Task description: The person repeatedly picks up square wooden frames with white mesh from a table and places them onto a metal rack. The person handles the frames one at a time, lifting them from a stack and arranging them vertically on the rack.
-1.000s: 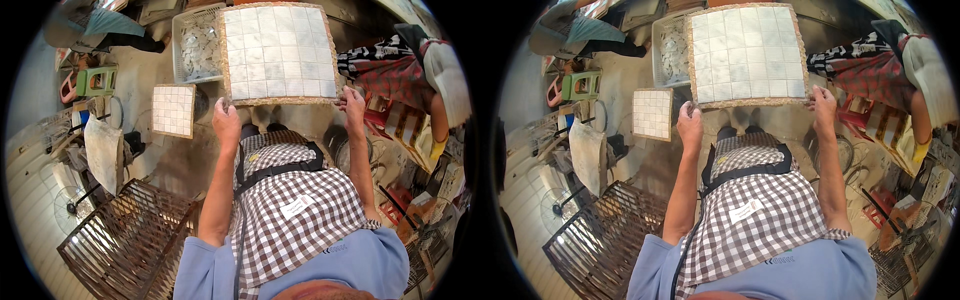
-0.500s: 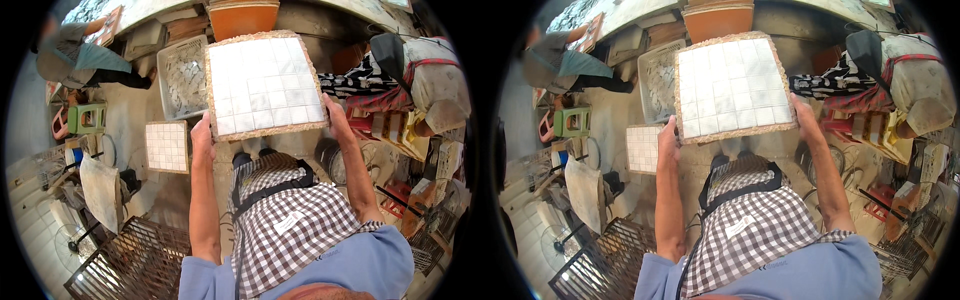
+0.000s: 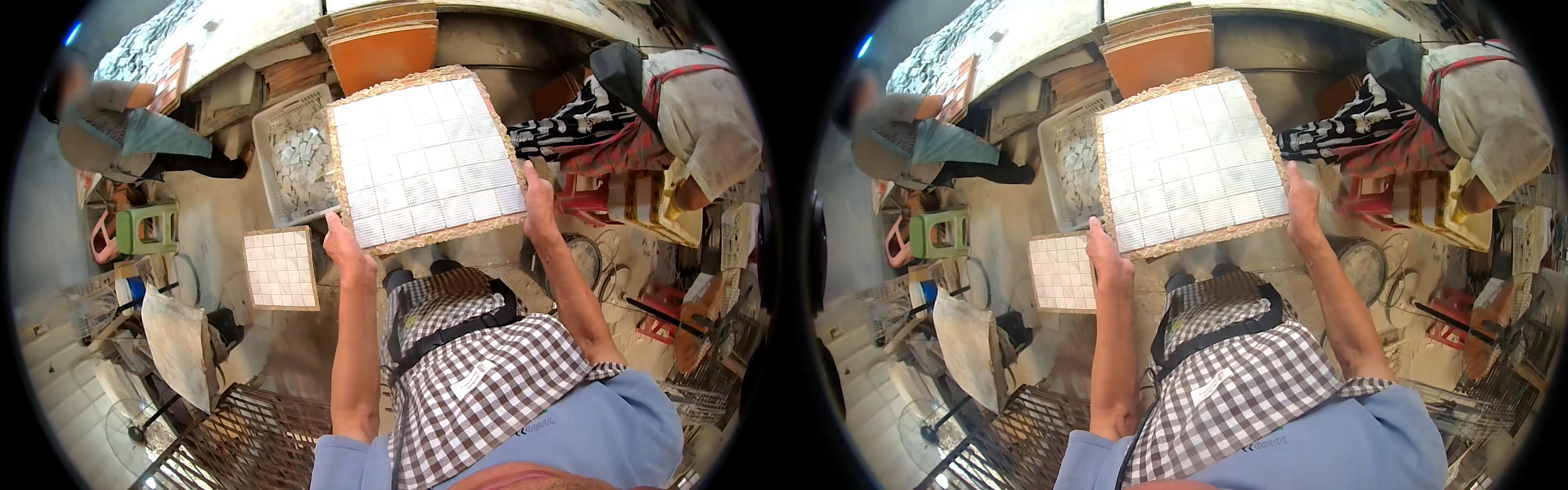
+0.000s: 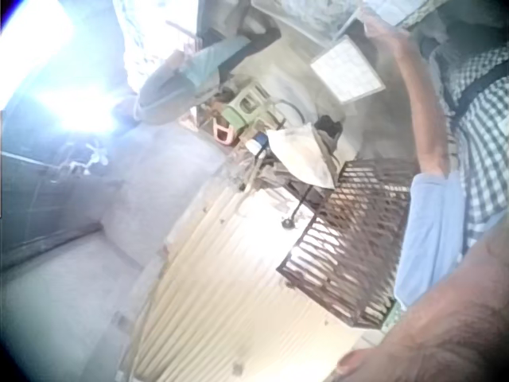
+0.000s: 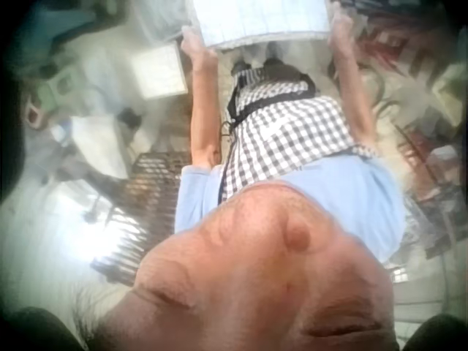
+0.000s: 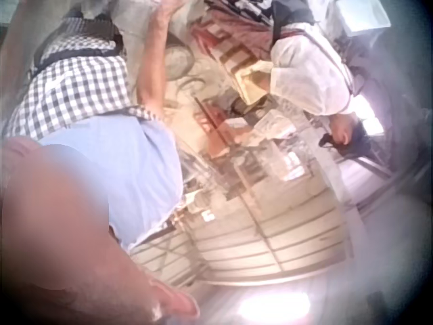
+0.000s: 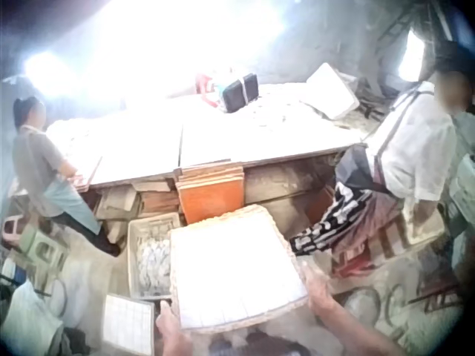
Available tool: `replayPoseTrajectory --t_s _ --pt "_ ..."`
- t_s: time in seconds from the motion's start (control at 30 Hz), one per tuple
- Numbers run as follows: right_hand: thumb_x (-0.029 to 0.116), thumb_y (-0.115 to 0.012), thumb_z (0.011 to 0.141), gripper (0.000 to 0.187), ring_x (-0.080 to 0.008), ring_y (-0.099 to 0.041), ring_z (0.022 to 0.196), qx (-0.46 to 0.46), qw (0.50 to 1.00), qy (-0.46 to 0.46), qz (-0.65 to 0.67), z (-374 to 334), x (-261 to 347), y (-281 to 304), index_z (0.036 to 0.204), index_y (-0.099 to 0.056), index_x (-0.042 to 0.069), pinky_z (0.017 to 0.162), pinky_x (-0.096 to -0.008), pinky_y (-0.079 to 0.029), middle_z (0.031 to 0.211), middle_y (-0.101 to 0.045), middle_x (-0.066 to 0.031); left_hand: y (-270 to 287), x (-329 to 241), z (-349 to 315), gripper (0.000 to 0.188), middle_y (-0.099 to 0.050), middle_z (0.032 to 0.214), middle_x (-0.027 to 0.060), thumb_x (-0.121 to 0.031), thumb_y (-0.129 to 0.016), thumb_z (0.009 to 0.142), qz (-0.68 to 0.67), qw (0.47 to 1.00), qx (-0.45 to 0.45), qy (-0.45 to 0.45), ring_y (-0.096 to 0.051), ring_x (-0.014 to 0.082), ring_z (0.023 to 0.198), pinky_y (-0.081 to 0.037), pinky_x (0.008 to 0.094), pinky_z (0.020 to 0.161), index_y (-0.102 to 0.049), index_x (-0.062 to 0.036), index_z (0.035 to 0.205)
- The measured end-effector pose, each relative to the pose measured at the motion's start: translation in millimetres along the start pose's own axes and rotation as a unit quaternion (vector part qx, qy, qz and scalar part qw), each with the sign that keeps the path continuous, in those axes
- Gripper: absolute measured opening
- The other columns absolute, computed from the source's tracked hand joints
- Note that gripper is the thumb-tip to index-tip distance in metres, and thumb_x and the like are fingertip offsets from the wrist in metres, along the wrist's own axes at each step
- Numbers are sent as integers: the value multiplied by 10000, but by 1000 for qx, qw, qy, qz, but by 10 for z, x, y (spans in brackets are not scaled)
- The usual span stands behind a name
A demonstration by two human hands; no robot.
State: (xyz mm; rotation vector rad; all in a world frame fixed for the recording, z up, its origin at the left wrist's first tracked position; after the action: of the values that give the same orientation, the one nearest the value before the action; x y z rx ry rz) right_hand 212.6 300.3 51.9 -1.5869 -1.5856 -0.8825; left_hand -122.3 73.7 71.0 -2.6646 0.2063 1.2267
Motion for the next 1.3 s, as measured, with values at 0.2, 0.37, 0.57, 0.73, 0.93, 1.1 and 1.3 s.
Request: replayPoseTrajectory --t_s 0.2,0.37,0.57,0.73,0.93,1.1,1.3 --pt "292 -486 963 367 -113 -581 736 -38 992 39 112 -307 75 108 895 -634 -37 664 -261 -452 844 -632 -51 -6 -215 -242 515 -567 1157 159 -359 -432 976 -20 1000 -4 -23 -593 256 997 -494 349 862 -486 111 1181" --pt "309 -469 969 376 -121 -612 740 -119 978 34 168 -1161 -129 383 905 -631 -25 673 -258 -473 851 -650 -52 25 -498 -448 514 -605 1100 143 -382 -421 978 33 996 80 -32 -609 231 960 -488 334 855 -528 94 1140" --pt "341 -496 956 364 -120 -613 714 -303 929 42 209 -1865 -558 1496 879 -631 11 641 -262 -477 807 -646 -36 -609 135 -887 529 -612 1057 158 -388 -386 982 153 960 234 10 -609 236 917 -490 327 808 -543 99 1114" --pt "308 -540 937 318 -95 -573 673 -376 901 38 211 -2222 -1039 1910 807 -620 28 604 -259 -445 779 -627 -17 -633 450 -966 521 -600 1065 171 -388 -381 981 183 952 242 41 -591 249 919 -488 354 817 -558 95 1067" --pt "366 -550 933 363 -64 -426 561 -380 909 18 171 -2093 -1051 2008 703 -583 87 534 -259 -348 644 -510 51 -507 597 -913 510 -572 1138 152 -405 -403 966 280 934 220 -21 -574 244 1012 -472 338 876 -525 64 1126" --pt "369 -518 944 452 -69 -366 586 -368 923 29 106 -2126 -569 2023 651 -533 25 536 -285 -322 616 -441 47 -656 567 -1013 586 -545 1120 185 -443 -396 963 246 914 311 -87 -542 274 978 -454 379 835 -501 97 1163" --pt "374 -498 951 445 -89 -390 593 -359 928 -3 99 -2060 -972 2134 664 -544 37 555 -294 -339 620 -456 27 -516 683 -1052 525 -581 1094 143 -427 -333 973 242 937 253 -2 -558 251 1007 -420 348 893 -531 47 1083"
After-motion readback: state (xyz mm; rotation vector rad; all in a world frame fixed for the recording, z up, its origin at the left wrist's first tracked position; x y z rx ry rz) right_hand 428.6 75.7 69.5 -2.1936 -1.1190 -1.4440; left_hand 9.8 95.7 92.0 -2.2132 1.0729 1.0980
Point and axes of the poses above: each hand's wrist, its own z-axis towards the middle knuckle, its own y-axis out of the back of the hand, x = y × z, the point moved 10 cm from there along z, towards the middle knuckle
